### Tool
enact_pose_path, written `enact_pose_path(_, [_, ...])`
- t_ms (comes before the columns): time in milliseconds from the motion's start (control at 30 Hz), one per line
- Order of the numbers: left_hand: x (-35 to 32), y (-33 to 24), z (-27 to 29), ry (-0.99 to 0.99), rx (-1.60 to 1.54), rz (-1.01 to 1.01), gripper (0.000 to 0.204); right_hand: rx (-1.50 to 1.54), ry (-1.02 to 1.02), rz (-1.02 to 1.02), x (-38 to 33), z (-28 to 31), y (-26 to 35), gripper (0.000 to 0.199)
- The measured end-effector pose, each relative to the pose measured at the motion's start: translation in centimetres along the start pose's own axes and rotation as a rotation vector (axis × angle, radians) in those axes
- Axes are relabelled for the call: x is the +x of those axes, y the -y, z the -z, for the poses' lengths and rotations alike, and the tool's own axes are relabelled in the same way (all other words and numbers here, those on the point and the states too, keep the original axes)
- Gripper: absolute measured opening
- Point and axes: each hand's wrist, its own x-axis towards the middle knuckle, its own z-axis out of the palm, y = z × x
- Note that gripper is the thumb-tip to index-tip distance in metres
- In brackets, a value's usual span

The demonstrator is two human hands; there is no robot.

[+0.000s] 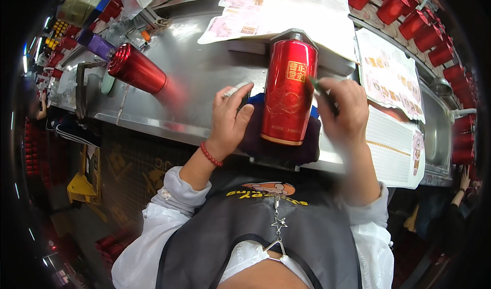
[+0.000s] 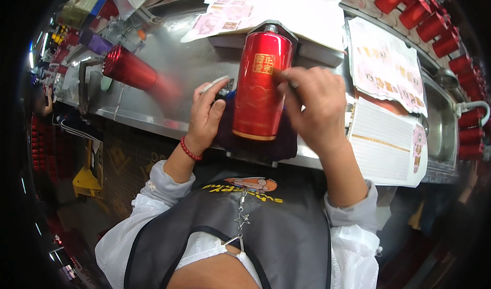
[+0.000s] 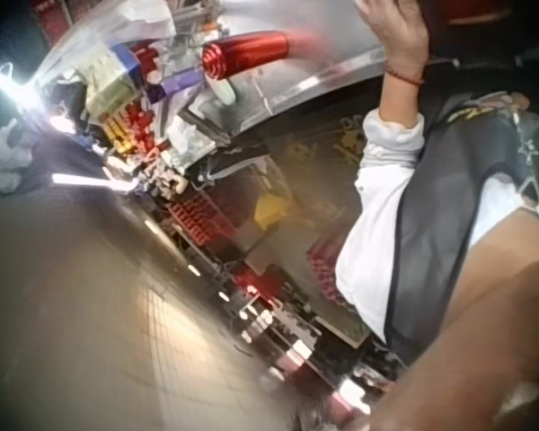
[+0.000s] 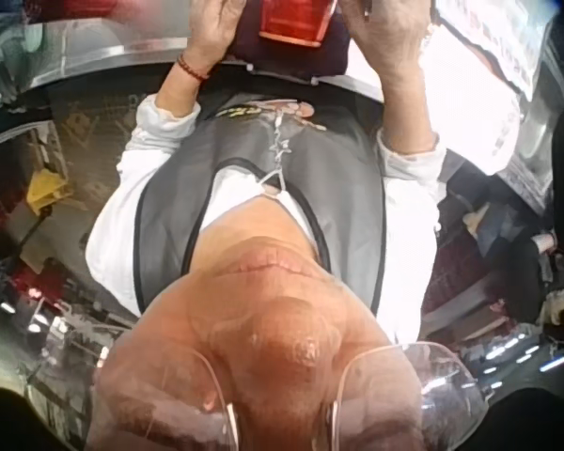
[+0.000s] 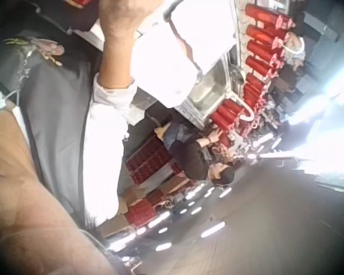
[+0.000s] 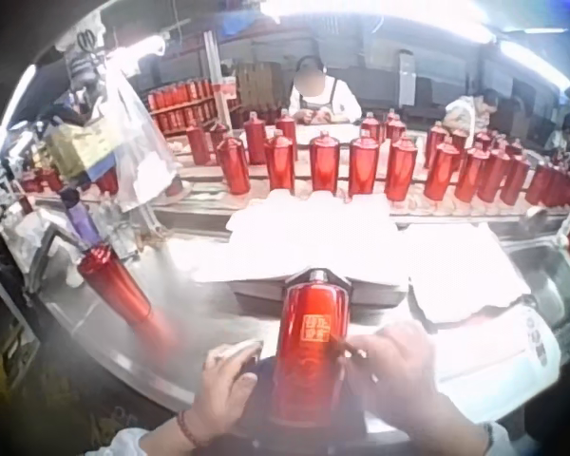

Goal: The person scrubs and wipes red beverage cans on a metal workbench using a green sponge and a white cloth. They rotate each can to clean all sides, then place it aside. The person repeats this process for multiple cans.

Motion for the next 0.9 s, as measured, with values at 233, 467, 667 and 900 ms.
enact_pose_path(233, [2.2,2.9,0.7,0.191,0.484,0.164,0.05,0.199,0.256,-0.023,8.3,-0.9,-1.4,0.019])
enact_pose_path(467, [1.8,3.3,1.4,0.197,0.455,0.145,0.04,0.371,0.611,0.323,4.5,1.2,3.3,0.02])
enact_pose_path(667, [3.7,-1.2,3.8,-0.077,-0.895,0.429,0.027,0.765,-0.057,-0.661,1.4,1.3,0.5,0.017])
enact_pose_path(900, [3.8,-2.9,0.1,-0.046,-0.724,0.258,0.026,0.469,-0.007,-0.632,-2.5,-2.2,1.2,0.023])
